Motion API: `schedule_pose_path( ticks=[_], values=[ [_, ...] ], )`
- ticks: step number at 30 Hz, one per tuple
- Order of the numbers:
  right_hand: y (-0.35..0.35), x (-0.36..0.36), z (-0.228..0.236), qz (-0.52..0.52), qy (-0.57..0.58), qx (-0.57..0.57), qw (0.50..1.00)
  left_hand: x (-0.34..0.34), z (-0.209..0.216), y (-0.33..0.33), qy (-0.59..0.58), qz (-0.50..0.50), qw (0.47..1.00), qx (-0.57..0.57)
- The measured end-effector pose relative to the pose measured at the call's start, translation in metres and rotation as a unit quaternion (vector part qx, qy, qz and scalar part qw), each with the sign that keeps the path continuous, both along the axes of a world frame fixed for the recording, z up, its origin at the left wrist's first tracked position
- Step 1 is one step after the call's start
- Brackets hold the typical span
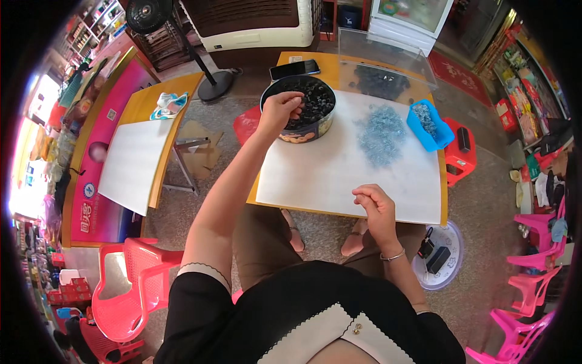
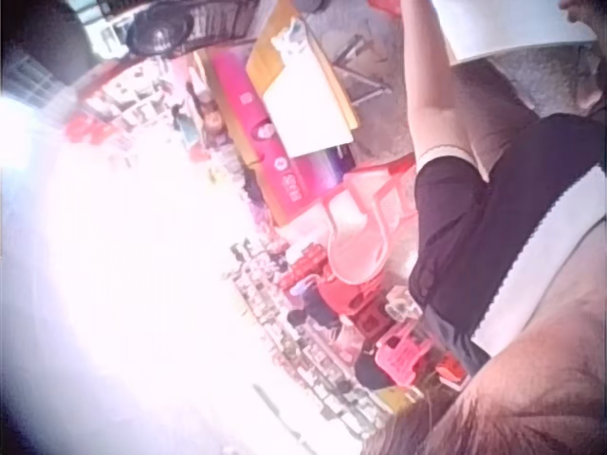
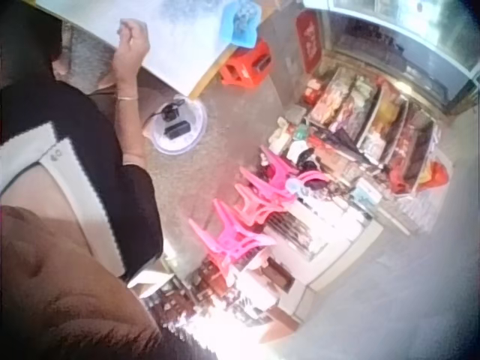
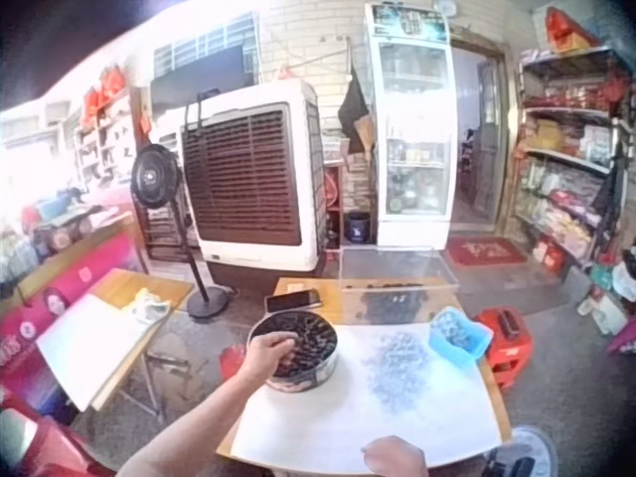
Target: The person sits at a table and repeatedly picks up small black plastic components from a bowl and light blue fasteners from a pile. They insert the fasteners into the components by hand and place the assembled units back into the bowl. The process is repetitive and involves handling small parts one at a time.
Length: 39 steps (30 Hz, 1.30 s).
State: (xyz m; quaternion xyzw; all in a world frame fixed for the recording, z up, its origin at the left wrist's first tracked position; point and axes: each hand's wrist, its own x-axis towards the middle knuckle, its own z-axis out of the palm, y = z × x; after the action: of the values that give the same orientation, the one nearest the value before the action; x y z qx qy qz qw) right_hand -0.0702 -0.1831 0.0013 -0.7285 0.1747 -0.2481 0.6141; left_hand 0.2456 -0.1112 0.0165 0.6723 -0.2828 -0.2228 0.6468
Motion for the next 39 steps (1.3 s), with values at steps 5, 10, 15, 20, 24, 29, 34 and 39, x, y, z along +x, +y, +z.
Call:
schedule_pose_path(
  ticks=[5, 10, 15, 20, 24, 29, 34, 39],
  values=[
    [0.010, 0.019, 0.018, -0.003, -0.062, -0.002, 0.998, -0.085, 0.007, 0.040, 0.324, -0.151, 0.919, -0.168],
    [0.027, 0.025, 0.045, -0.008, -0.100, -0.085, 0.991, -0.164, 0.004, 0.070, 0.400, -0.176, 0.877, -0.201],
    [0.038, 0.012, 0.046, -0.010, -0.090, -0.237, 0.967, -0.204, 0.014, 0.076, 0.425, -0.118, 0.882, -0.165],
    [0.040, 0.000, 0.043, -0.007, -0.071, -0.191, 0.979, -0.217, -0.006, 0.080, 0.438, -0.173, 0.865, -0.174],
    [0.037, -0.006, 0.038, -0.008, -0.072, -0.220, 0.973, -0.219, -0.003, 0.082, 0.443, -0.193, 0.862, -0.156],
    [0.044, -0.010, 0.044, 0.001, -0.070, -0.222, 0.973, -0.222, -0.003, 0.081, 0.488, -0.183, 0.832, -0.192],
    [0.045, -0.011, 0.041, 0.016, -0.076, -0.149, 0.986, -0.220, -0.013, 0.082, 0.506, -0.221, 0.805, -0.214],
    [0.044, -0.015, 0.040, 0.019, -0.070, -0.112, 0.991, -0.224, -0.005, 0.080, 0.480, -0.213, 0.833, -0.176]
  ],
)
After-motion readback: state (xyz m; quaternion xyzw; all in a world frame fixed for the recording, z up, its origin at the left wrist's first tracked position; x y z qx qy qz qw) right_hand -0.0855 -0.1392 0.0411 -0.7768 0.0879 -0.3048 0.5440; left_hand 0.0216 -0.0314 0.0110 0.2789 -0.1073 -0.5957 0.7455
